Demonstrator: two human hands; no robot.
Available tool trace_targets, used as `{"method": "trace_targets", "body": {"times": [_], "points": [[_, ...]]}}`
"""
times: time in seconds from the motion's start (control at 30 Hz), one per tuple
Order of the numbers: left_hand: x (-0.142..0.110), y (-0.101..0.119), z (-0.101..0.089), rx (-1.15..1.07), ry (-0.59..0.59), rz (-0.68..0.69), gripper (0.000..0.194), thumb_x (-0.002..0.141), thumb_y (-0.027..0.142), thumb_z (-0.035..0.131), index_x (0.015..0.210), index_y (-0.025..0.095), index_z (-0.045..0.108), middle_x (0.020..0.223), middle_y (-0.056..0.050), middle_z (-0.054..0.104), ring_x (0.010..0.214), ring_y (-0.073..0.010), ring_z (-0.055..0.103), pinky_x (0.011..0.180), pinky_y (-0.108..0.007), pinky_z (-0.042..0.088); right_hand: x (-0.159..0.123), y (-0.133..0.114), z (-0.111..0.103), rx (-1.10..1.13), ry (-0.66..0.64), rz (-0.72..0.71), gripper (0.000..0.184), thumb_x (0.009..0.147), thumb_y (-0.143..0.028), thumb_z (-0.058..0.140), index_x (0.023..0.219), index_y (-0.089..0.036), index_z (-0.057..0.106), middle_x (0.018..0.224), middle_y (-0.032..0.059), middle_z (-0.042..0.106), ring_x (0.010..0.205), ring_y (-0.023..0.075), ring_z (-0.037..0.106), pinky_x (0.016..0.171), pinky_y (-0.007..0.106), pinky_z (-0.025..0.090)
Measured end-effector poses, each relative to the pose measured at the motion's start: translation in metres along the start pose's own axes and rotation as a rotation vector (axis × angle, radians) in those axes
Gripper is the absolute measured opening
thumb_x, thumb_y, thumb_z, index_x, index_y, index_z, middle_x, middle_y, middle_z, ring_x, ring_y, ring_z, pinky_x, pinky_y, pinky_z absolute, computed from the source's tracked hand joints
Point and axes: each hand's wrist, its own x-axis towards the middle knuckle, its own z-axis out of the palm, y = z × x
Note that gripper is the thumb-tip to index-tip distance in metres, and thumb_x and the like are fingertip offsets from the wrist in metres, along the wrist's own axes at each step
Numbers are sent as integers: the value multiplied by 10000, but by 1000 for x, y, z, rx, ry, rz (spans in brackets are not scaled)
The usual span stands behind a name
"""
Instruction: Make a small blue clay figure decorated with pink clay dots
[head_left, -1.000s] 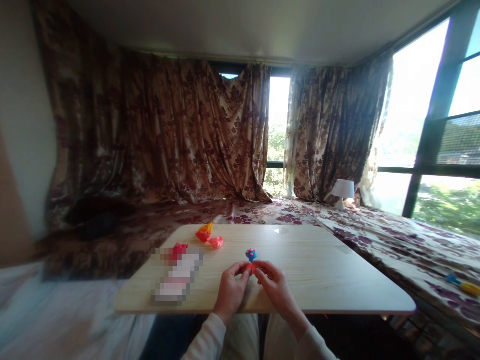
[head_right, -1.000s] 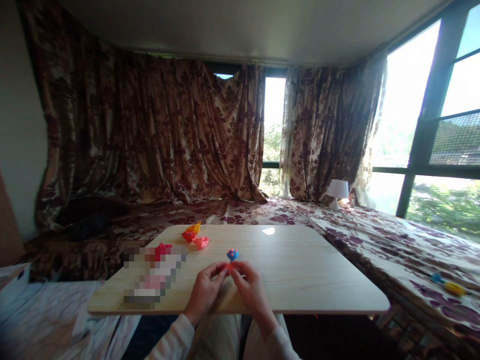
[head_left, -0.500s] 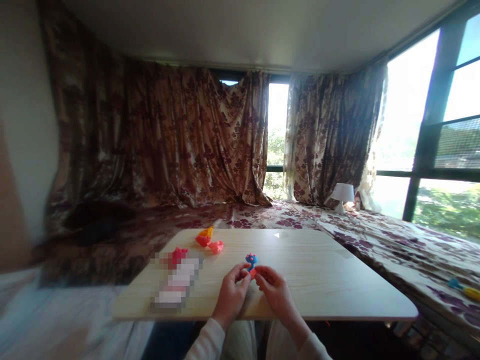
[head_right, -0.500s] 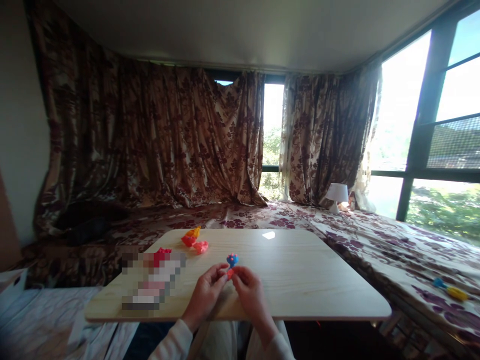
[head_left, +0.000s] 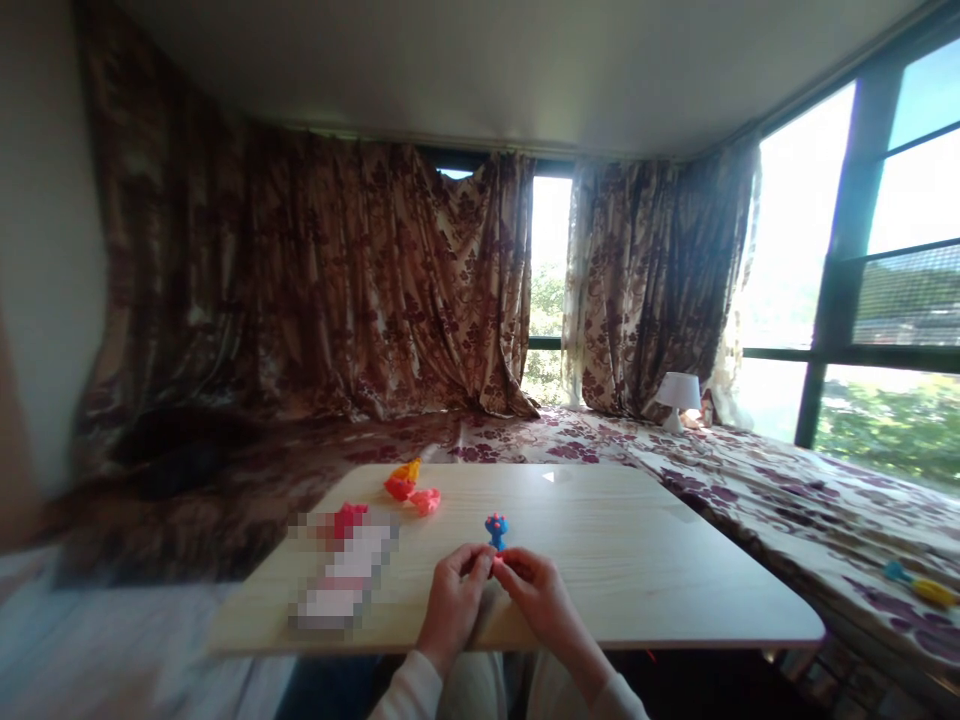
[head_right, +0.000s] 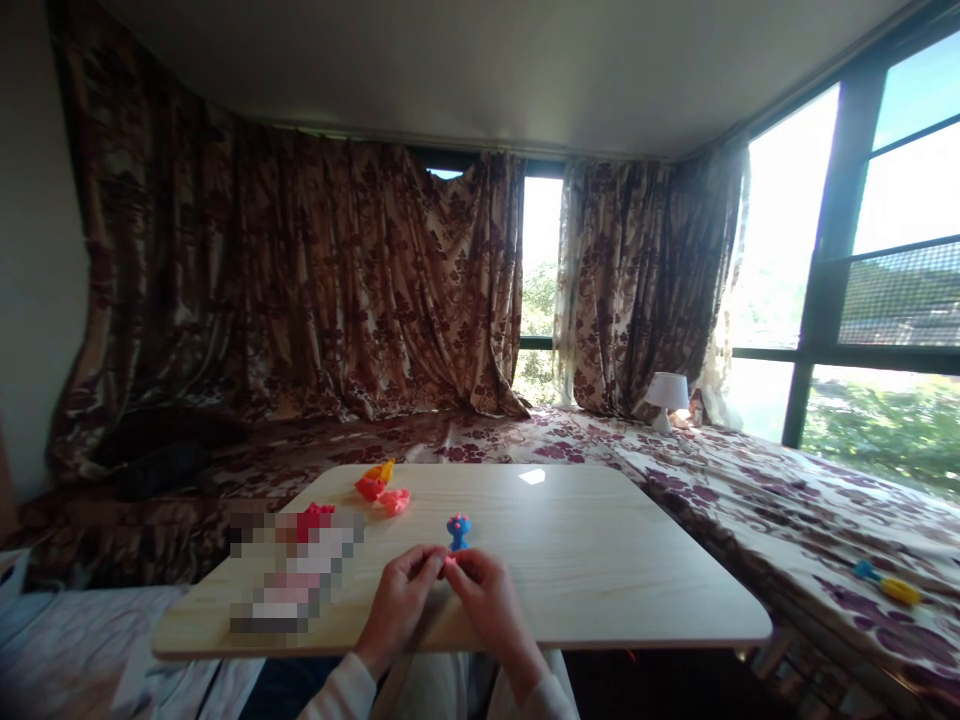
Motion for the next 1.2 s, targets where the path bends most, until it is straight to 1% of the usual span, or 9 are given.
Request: {"method": "trace_targets", "body": {"times": [0.07,0.23,0.4,0.57,0.67,0.73,0.97,1.1,1.2], "points": [[0,-1,1,16,3,1,314,742,425,574,777,137,692,686,-39,677,719,-187,621,694,-269,486,0,2,0,-1,-8,11,391,725,-516,626,733,-131,695,674,56,675,635,175,589,595,261,450],[0,-4,3,12,-26,8,301,758,403,569,866,147,686,810,-61,694,768,-191,627,726,-282,489,-1,3,-3,-28,22,-1,381,735,-506,611,676,-132,659,592,17,602,572,131,507,522,222,388],[-2,0,2,94,-50,104,258,787,360,537,856,165,692,811,-57,675,808,-188,619,770,-292,480,0,1,-5,8,74,29,402,717,-527,605,630,-134,622,505,-23,510,490,102,430,470,217,344],[-2,1,3,149,-103,162,237,787,338,528,881,191,689,827,-45,660,819,-174,601,796,-293,467,1,0,-6,9,149,43,418,715,-543,586,628,-136,629,495,-22,504,483,107,426,473,223,353],[-2,0,5,161,-92,138,211,753,313,557,875,184,670,823,-41,658,811,-177,596,808,-304,459,1,-2,-6,29,126,55,398,727,-523,581,666,-135,647,536,-6,547,493,109,446,487,227,372],[-1,-1,4,143,-79,103,195,748,313,557,845,174,652,814,-43,660,808,-180,600,816,-310,455,1,-2,-6,46,89,63,378,732,-503,587,675,-135,651,529,-12,539,496,108,453,489,223,374],[0,-6,3,-28,-20,-2,211,720,366,596,755,159,597,758,-41,669,754,-178,620,745,-282,484,-1,-2,-3,36,47,52,382,732,-506,602,658,-135,652,514,-21,529,500,102,455,490,216,371],[2,-9,3,-79,28,-16,206,717,361,604,767,163,577,746,-32,670,740,-169,627,725,-272,490,-2,-3,-2,29,87,44,391,734,-510,599,634,-134,642,509,-16,529,497,104,453,488,220,370],[1,-9,3,-65,37,-6,200,721,352,602,806,173,577,717,-15,669,733,-167,633,734,-274,493,-1,-1,-3,78,144,81,366,700,-500,639,700,-134,651,559,1,578,506,112,479,496,228,388]]}}
